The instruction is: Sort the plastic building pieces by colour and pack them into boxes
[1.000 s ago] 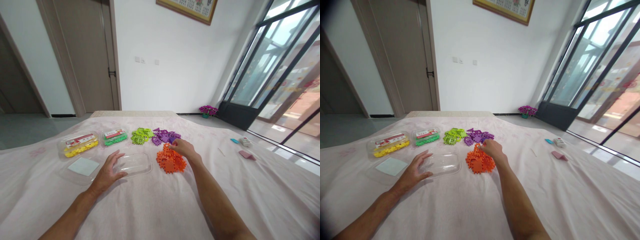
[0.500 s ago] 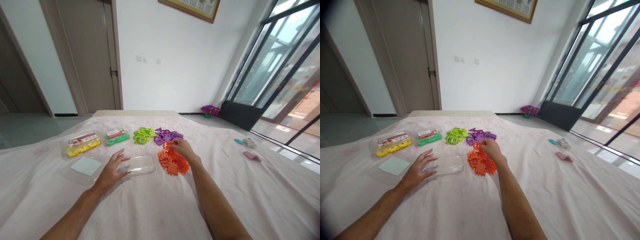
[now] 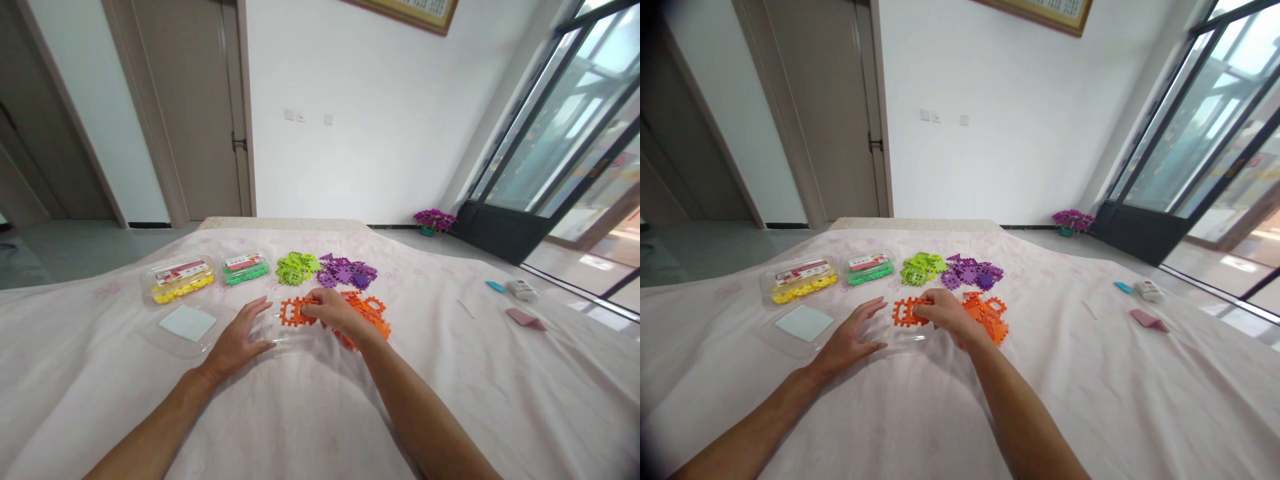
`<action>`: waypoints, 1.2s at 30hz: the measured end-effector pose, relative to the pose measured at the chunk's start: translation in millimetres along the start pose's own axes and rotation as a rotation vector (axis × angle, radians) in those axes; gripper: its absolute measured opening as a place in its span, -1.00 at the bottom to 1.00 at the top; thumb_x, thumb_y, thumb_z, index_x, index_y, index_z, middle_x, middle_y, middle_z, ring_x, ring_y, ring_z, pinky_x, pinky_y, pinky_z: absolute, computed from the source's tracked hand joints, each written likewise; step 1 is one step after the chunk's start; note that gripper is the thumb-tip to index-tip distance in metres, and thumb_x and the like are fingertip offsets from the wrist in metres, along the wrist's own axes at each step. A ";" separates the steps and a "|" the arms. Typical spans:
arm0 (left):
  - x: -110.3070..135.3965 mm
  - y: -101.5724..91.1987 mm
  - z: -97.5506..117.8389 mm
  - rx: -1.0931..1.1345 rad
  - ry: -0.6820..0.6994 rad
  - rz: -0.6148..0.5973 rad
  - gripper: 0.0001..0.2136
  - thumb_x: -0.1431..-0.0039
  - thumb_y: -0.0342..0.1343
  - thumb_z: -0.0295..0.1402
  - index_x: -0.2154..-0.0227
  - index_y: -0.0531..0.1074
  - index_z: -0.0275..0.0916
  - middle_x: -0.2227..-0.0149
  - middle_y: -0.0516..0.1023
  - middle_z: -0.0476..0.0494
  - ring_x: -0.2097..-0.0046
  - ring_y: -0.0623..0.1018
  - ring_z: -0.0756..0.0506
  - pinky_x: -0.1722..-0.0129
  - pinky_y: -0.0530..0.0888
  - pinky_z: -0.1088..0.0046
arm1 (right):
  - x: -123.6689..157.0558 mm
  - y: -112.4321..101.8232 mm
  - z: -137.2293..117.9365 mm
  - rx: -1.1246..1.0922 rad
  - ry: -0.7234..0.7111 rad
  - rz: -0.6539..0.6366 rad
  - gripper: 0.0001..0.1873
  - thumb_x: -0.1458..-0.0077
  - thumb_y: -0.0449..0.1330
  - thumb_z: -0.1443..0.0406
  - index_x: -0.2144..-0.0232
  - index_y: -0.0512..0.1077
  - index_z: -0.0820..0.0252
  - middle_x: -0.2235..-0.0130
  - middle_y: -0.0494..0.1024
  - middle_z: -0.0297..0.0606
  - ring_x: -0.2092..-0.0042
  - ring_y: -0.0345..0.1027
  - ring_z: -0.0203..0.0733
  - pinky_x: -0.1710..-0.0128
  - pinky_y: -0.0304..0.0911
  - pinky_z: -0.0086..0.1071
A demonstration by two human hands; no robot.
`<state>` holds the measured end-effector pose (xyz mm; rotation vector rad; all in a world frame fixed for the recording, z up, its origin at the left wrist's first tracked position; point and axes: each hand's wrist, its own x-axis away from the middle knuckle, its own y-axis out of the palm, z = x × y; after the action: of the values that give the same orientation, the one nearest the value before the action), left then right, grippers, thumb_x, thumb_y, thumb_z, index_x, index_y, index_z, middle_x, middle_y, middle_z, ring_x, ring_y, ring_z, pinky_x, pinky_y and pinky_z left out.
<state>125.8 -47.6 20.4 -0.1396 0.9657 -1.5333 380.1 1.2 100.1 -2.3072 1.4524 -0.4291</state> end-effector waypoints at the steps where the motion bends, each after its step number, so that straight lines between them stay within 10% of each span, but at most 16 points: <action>1: 0.4 0.1 0.4 -0.012 0.009 -0.003 -0.31 -0.08 0.25 -0.07 -0.25 0.22 -0.08 -0.32 0.21 -0.23 -0.33 0.23 -0.25 -0.30 0.22 0.08 | -2.2 6.9 1.9 0.037 -0.001 -0.018 -0.87 0.00 0.23 0.25 0.40 0.47 0.20 0.48 0.52 -0.33 0.52 0.30 -0.33 0.55 0.15 -0.48; 10: 0.6 -5.4 20.6 -0.202 0.237 -0.123 -0.49 -0.17 0.17 -0.11 -0.18 0.36 -0.01 -0.28 0.34 -0.11 -0.37 0.14 -0.28 -0.35 0.06 0.02 | -6.6 -22.4 11.9 0.414 -0.182 0.216 -0.78 -0.11 0.16 0.31 0.21 0.55 0.16 0.24 0.63 -0.27 0.24 0.47 -0.19 0.25 0.26 -0.40; 19: -1.5 -2.5 20.7 -0.350 0.357 -0.122 -0.80 -0.32 0.01 -0.31 0.21 0.55 -0.09 0.09 0.62 -0.05 -0.22 0.40 -0.17 -0.34 0.05 0.02 | 15.6 -91.9 23.1 0.873 0.241 0.188 -0.65 0.03 0.29 0.20 0.14 0.55 0.14 0.13 0.60 -0.21 0.12 0.45 -0.09 0.27 0.19 -0.39; 29: -1.0 -15.6 4.5 -0.456 0.410 0.002 -0.86 -0.23 0.12 -0.31 0.19 0.54 -0.07 0.00 0.59 -0.05 -0.22 0.40 -0.19 -0.33 0.09 0.00 | 15.0 -84.7 27.4 1.002 0.251 0.176 -0.48 0.04 0.31 0.05 0.04 0.52 0.12 0.02 0.53 -0.11 -0.01 0.38 0.03 0.14 0.23 -0.30; 36: 0.0 -5.0 -2.6 -0.405 0.212 0.121 -0.46 -0.13 0.21 -0.08 -0.15 0.35 -0.14 -0.31 0.19 -0.29 -0.34 0.20 -0.31 -0.28 0.25 0.04 | 3.1 -61.8 35.1 1.024 0.060 0.039 -0.47 0.10 0.37 0.16 0.01 0.53 0.08 0.06 0.55 -0.13 0.01 0.36 0.00 0.11 0.21 -0.32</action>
<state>120.4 -46.9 21.9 -0.2037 1.4232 -1.2440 445.9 28.2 98.4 -1.4360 0.9361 -0.9593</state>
